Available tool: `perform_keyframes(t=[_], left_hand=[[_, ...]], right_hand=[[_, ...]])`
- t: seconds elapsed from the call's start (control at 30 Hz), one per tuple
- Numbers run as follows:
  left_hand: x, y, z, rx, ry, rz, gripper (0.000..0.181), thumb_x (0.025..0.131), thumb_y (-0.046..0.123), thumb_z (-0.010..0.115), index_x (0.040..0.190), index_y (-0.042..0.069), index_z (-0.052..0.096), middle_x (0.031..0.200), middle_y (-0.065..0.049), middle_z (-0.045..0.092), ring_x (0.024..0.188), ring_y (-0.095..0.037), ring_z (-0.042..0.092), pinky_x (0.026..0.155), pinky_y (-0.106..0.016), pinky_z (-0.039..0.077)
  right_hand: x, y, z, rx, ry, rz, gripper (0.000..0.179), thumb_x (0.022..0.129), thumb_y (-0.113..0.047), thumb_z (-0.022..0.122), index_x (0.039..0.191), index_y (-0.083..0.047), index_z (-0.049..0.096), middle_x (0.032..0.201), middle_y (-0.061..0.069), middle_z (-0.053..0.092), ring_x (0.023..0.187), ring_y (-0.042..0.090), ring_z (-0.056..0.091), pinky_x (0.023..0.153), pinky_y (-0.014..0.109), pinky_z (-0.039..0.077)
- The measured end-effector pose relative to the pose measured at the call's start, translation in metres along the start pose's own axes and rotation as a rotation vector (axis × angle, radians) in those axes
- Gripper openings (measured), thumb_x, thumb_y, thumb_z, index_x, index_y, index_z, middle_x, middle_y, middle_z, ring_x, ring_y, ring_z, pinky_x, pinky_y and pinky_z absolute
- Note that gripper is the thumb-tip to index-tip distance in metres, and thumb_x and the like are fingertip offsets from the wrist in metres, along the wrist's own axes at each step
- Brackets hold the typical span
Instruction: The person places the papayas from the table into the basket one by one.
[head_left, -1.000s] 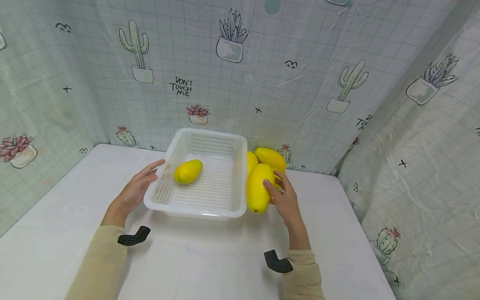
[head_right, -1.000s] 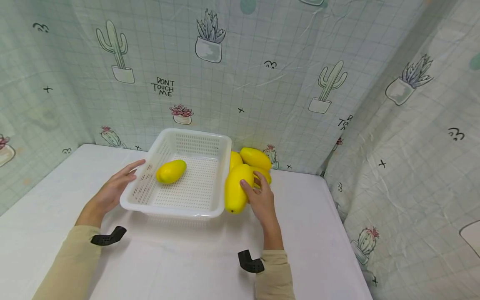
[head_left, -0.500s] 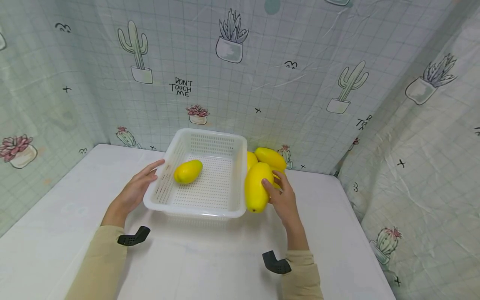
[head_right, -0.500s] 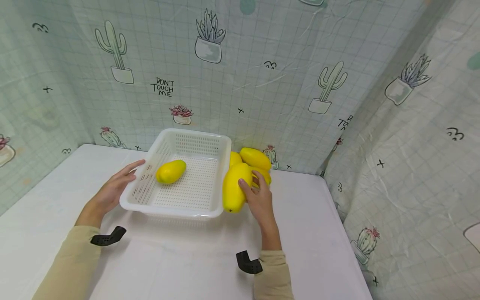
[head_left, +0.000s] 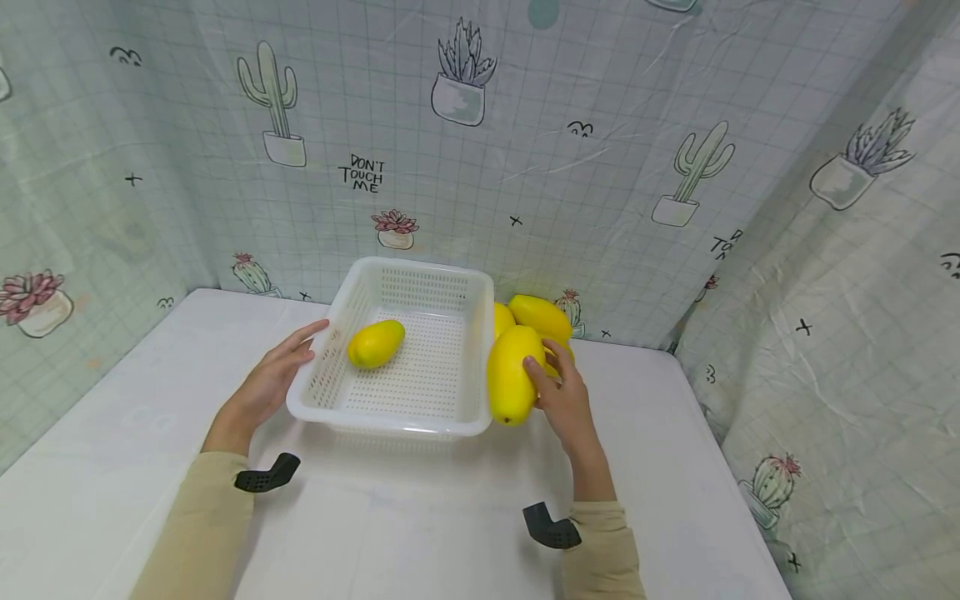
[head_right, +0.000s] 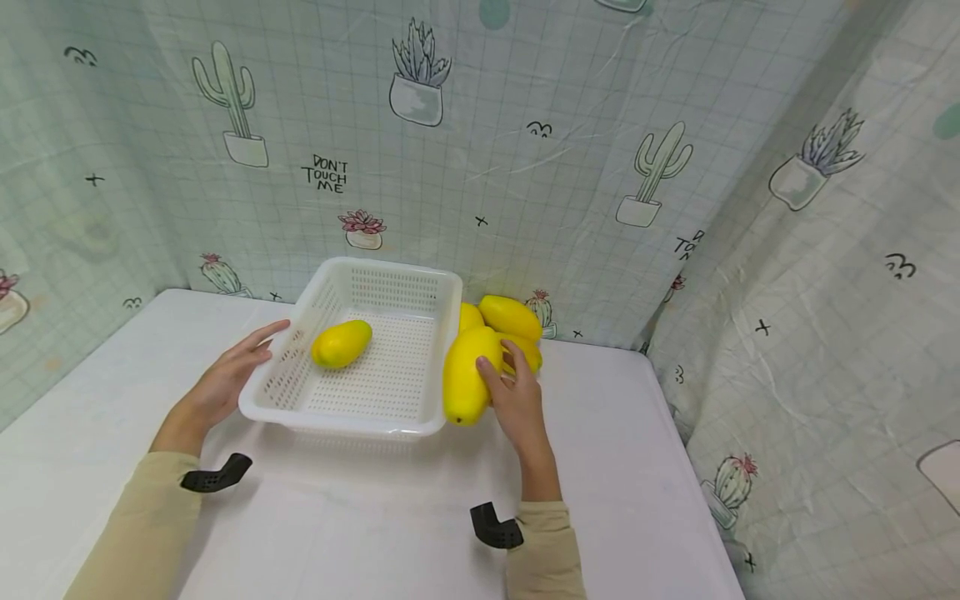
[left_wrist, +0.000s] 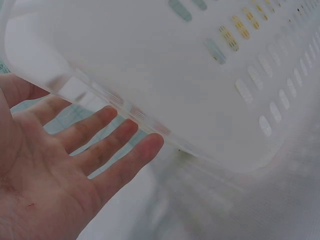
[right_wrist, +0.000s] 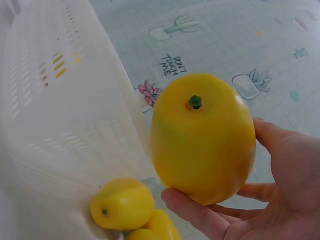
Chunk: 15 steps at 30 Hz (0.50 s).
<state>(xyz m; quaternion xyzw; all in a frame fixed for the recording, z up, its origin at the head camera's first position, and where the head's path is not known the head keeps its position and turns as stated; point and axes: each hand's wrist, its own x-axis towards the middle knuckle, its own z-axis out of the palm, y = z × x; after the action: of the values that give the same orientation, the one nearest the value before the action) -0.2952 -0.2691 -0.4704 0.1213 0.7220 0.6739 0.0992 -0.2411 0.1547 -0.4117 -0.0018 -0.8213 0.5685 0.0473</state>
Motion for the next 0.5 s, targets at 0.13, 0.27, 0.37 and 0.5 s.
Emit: perform_keyframes(t=[0.13,0.27,0.37,0.5], left_hand=[[-0.0001,-0.0004,-0.0007,0.004,0.011,-0.008,0.052,0.104,0.036,0.035,0.154,0.038,0.019,0.165,0.0,0.011,0.145,-0.028,0.025,0.115,-0.063,0.019],[-0.0001,-0.0001,-0.0007,0.001,0.021,-0.015,0.051,0.104,0.037,0.036,0.153,0.039,0.02,0.164,0.002,0.013,0.144,-0.026,0.027,0.115,-0.062,0.021],[0.0001,0.0001,-0.0004,-0.006,0.022,-0.013,0.052,0.104,0.036,0.037,0.153,0.038,0.021,0.164,0.001,0.012,0.145,-0.027,0.025,0.115,-0.062,0.02],[0.0001,0.0004,0.0001,-0.009,0.008,-0.006,0.053,0.104,0.036,0.036,0.154,0.037,0.019,0.165,-0.001,0.01,0.147,-0.032,0.021,0.115,-0.064,0.018]], right_hand=[[-0.0012,-0.0007,-0.0001,0.0,-0.023,-0.013,0.068,0.092,-0.06,0.052,0.148,-0.028,0.033,0.149,0.008,0.042,0.122,0.034,0.057,0.086,0.041,0.057],[-0.002,-0.0008,-0.001,-0.005,-0.046,-0.018,0.066,0.092,-0.059,0.05,0.149,-0.03,0.033,0.151,0.007,0.04,0.125,0.034,0.055,0.088,0.041,0.056],[-0.002,-0.0004,-0.0024,0.009,-0.071,-0.027,0.063,0.095,-0.056,0.048,0.15,-0.03,0.032,0.152,0.007,0.038,0.127,0.034,0.054,0.089,0.042,0.056],[-0.0016,0.0007,-0.0051,0.063,-0.124,-0.046,0.054,0.101,-0.046,0.041,0.151,-0.028,0.029,0.153,0.005,0.038,0.126,0.032,0.053,0.092,0.045,0.054]])
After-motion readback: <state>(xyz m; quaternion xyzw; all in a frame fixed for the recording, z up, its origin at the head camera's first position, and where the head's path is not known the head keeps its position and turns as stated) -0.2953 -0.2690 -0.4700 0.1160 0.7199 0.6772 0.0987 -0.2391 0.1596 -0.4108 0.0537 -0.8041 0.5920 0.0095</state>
